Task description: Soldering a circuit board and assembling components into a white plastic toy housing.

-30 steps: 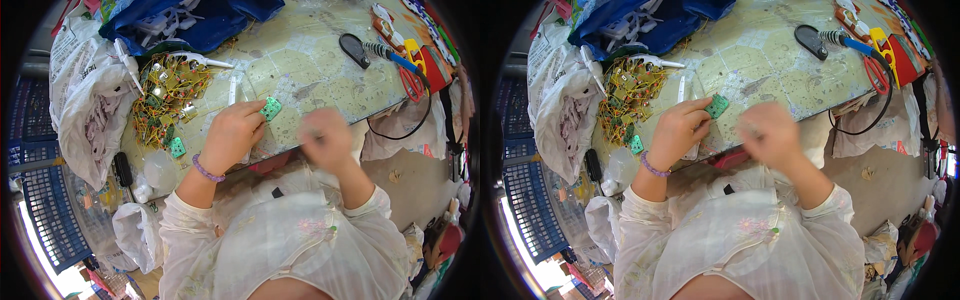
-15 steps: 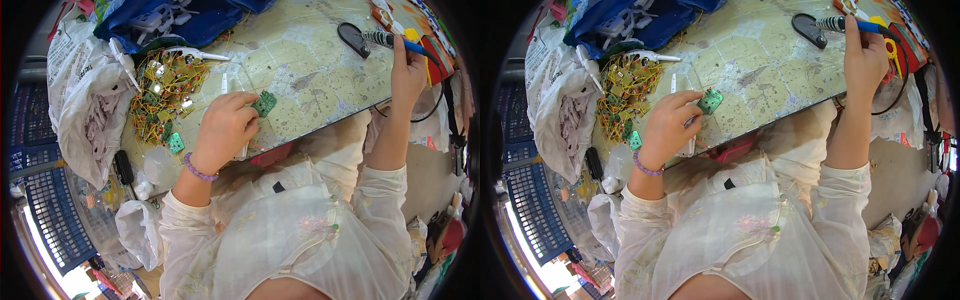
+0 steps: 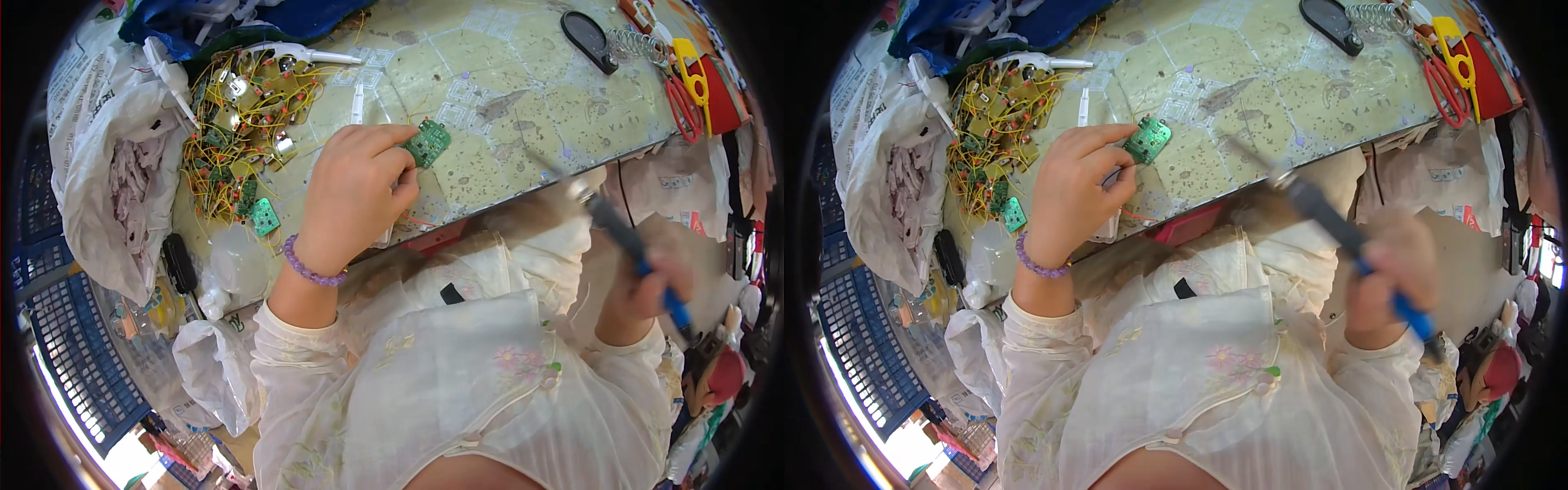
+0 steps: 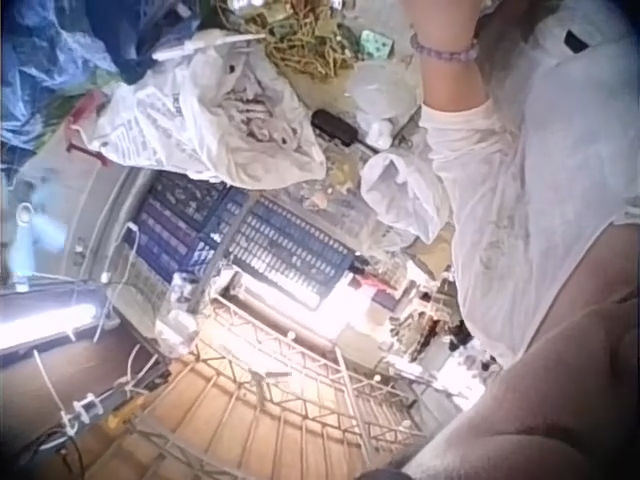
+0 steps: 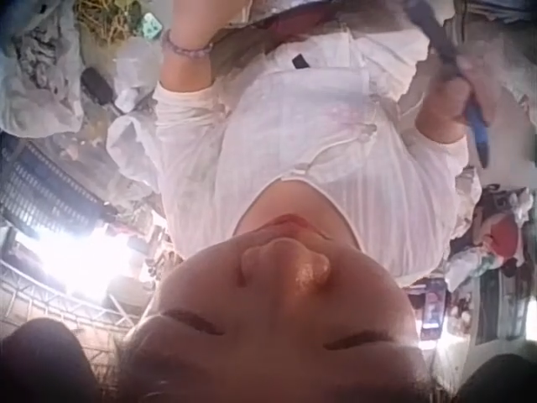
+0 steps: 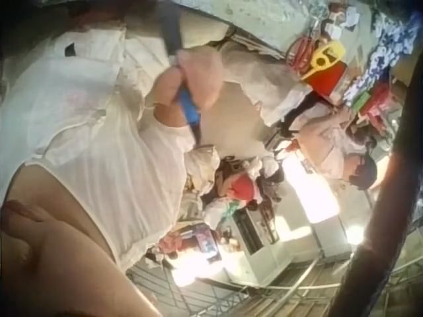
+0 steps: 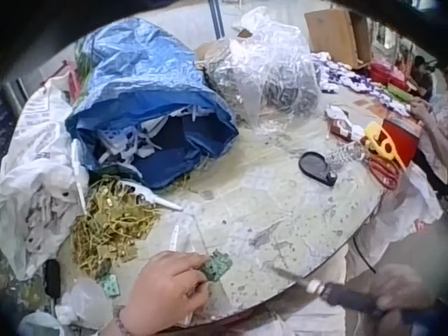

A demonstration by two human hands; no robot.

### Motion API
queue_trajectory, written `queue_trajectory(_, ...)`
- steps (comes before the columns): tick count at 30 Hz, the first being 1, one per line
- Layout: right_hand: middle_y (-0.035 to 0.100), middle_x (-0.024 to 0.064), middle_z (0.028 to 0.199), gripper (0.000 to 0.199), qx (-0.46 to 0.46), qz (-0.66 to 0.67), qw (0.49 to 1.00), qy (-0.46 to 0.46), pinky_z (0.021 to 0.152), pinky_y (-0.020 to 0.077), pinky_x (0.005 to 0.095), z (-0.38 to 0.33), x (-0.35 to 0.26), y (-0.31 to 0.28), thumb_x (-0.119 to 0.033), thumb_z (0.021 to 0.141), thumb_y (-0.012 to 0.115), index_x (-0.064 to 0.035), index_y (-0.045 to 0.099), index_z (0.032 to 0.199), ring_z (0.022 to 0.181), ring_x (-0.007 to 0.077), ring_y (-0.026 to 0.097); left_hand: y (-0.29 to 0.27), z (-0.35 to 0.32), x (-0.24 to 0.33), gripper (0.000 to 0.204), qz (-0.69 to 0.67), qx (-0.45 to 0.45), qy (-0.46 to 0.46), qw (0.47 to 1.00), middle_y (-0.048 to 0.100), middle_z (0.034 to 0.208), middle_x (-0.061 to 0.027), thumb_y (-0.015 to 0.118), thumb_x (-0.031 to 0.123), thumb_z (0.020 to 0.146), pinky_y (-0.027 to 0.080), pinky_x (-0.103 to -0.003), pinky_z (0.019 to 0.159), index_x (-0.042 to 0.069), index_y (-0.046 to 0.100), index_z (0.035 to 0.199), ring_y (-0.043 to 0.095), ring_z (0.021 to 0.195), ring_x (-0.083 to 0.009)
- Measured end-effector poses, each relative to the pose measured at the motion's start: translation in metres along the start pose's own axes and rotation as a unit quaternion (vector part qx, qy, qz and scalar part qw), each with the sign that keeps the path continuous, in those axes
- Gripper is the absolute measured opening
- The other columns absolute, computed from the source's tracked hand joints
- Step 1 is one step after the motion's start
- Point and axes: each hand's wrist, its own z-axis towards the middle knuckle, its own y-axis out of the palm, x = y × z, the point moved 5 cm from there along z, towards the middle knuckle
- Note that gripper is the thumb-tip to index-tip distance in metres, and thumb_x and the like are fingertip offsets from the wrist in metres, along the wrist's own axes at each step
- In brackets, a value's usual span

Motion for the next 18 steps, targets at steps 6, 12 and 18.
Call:
queue_trajectory(6,0.055,0.0082,0.068,0.021,-0.149,0.033,0.984,-0.092,0.043,0.037,0.0336,0.0,-0.009,0.052,-0.014,0.084,0.061,0.0007,0.053,0.098,0.051,0.0217,0.05,0.0,-0.002,0.0,0.005,-0.005,0.003,-0.009,1.0,0.068,0.096,-0.0079,0.066,0.004,0.065,0.048,-0.037,0.08,0.003,0.061,0.065,0.062,0.079,-0.0257)
queue_trajectory(12,0.053,0.0058,0.067,0.018,-0.148,0.026,0.985,-0.082,0.043,0.0372,0.032,0.0,-0.009,0.067,-0.008,0.077,0.061,-0.0013,0.056,0.093,0.053,0.0204,0.05,0.001,-0.002,0.002,0.008,0.006,0.003,0.001,1.0,0.068,0.101,-0.0089,0.068,0.001,0.064,0.049,-0.037,0.075,0.002,0.061,0.07,0.062,0.079,-0.0274)
queue_trajectory(18,0.052,0.0047,0.064,0.022,-0.156,0.03,0.981,-0.112,0.041,0.035,0.0306,0.001,-0.006,0.078,-0.006,0.072,0.063,-0.0012,0.056,0.092,0.049,0.0191,0.048,0.002,-0.003,0.002,0.008,0.019,-0.001,-0.002,1.0,0.068,0.101,-0.0081,0.068,0.003,0.066,0.048,-0.038,0.079,0.003,0.062,0.07,0.063,0.083,-0.0268)
